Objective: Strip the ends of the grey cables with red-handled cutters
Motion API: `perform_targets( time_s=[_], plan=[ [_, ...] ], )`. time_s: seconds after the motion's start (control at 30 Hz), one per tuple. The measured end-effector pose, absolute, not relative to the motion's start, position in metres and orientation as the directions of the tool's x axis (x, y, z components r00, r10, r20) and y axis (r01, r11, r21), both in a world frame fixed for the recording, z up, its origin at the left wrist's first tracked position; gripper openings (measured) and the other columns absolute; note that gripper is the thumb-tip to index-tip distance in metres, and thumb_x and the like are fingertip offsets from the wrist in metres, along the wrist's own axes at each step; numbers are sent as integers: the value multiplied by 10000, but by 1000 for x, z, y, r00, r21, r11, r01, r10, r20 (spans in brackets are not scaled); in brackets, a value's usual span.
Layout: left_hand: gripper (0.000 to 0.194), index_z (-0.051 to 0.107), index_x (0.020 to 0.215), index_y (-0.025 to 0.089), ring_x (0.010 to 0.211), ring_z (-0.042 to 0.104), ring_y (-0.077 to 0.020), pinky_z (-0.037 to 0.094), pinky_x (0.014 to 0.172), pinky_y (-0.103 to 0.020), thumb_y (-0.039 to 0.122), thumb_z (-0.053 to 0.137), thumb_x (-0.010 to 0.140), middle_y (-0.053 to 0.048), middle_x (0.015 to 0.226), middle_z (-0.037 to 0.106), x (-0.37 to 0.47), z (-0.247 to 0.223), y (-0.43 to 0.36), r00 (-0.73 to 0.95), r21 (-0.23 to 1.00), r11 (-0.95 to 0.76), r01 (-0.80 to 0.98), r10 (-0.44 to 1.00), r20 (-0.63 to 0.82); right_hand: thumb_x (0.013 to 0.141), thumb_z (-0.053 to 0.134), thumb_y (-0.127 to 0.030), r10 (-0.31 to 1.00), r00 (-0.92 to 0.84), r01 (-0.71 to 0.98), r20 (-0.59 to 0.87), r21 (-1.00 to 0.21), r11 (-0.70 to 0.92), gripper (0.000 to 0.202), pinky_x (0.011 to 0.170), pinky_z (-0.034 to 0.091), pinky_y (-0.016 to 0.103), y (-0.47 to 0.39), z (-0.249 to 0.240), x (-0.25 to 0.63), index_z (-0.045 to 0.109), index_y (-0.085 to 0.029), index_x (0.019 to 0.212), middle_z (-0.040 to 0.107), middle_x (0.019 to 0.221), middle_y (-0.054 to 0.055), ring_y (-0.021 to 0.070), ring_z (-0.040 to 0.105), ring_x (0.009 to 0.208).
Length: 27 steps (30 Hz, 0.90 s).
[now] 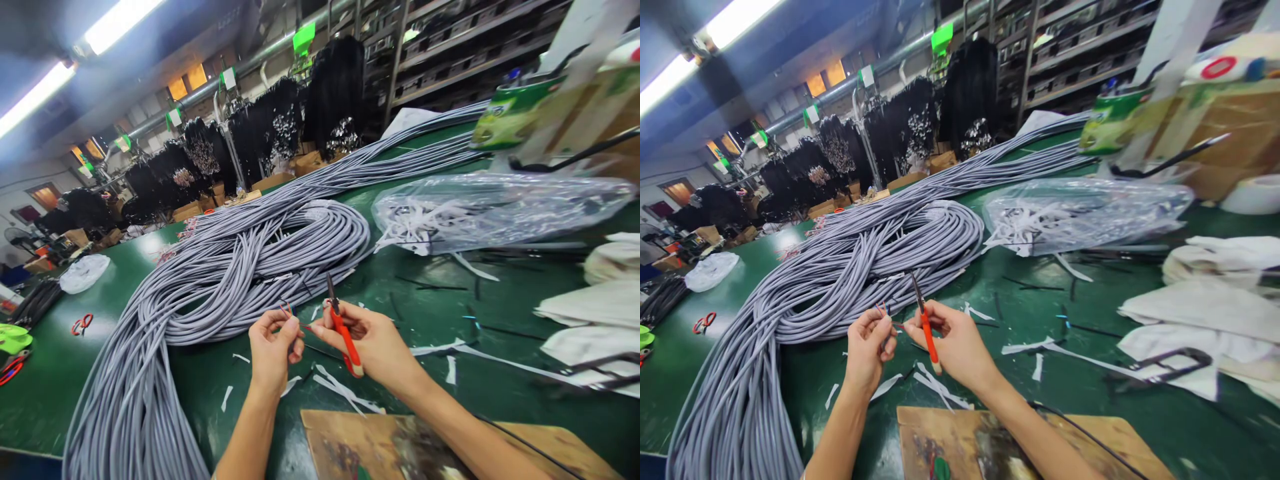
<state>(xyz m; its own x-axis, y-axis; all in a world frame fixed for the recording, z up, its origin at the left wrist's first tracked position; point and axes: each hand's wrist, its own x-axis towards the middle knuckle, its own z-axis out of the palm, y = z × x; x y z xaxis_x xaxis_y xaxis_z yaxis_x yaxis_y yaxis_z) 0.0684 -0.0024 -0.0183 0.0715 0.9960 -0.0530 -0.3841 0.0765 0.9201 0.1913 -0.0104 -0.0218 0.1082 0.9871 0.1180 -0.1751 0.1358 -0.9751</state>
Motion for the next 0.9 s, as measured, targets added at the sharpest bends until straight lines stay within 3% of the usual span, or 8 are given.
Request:
perform_targets(
  time_s=[0.23, 0.4, 0.53, 0.73, 0.9],
  plan=[
    [455, 530, 663, 122, 309, 348, -5, 188, 309, -132, 443, 795, 481, 51, 499, 496, 68, -20, -2, 49, 939, 15, -342, 999, 2, 429, 782, -463, 982, 113, -112, 151, -980, 164, 418, 526, 419, 235, -11, -22, 193, 470, -188, 472, 486, 486, -37, 101, 451, 482],
    [436, 583, 741, 109, 383, 361, -25, 245, 378, -168, 461, 760, 554, 31, 535, 497, 58, -14, -2, 243, 966, 27, -257, 969, 37, 466, 749, -501, 979, 100, -59, 177, -981, 184, 421, 508, 425, 241, -9, -23, 193, 460, -195, 485, 483, 489, -32, 108, 455, 473],
    [381, 616, 814, 111, 459, 388, -55, 284, 444, -195, 449, 701, 658, 21, 567, 481, 51, -11, -2, 365, 983, -62, -174, 923, 123, 545, 684, -537, 964, 130, 23, 234, -972, 233, 404, 500, 432, 241, -12, -26, 194, 466, -198, 523, 477, 505, -25, 118, 473, 481],
    [284, 491, 654, 180, 471, 379, -75, 300, 494, -220, 406, 635, 749, 43, 551, 407, 45, -18, 1, 118, 907, -353, -228, 915, 386, 678, 592, -462, 906, 48, 359, 420, -854, 377, 279, 488, 419, 229, -19, -27, 194, 490, -205, 642, 494, 528, -33, 120, 466, 481],
    [207, 543, 585, 182, 597, 449, -134, 353, 574, -252, 212, 564, 789, -6, 602, 461, 41, -18, -5, 35, 793, -604, 75, 797, 603, 709, 565, -443, 860, -11, 493, 510, -745, 449, 236, 456, 409, 230, -21, -29, 189, 532, -214, 666, 533, 540, -15, 124, 459, 456]
  ],
)
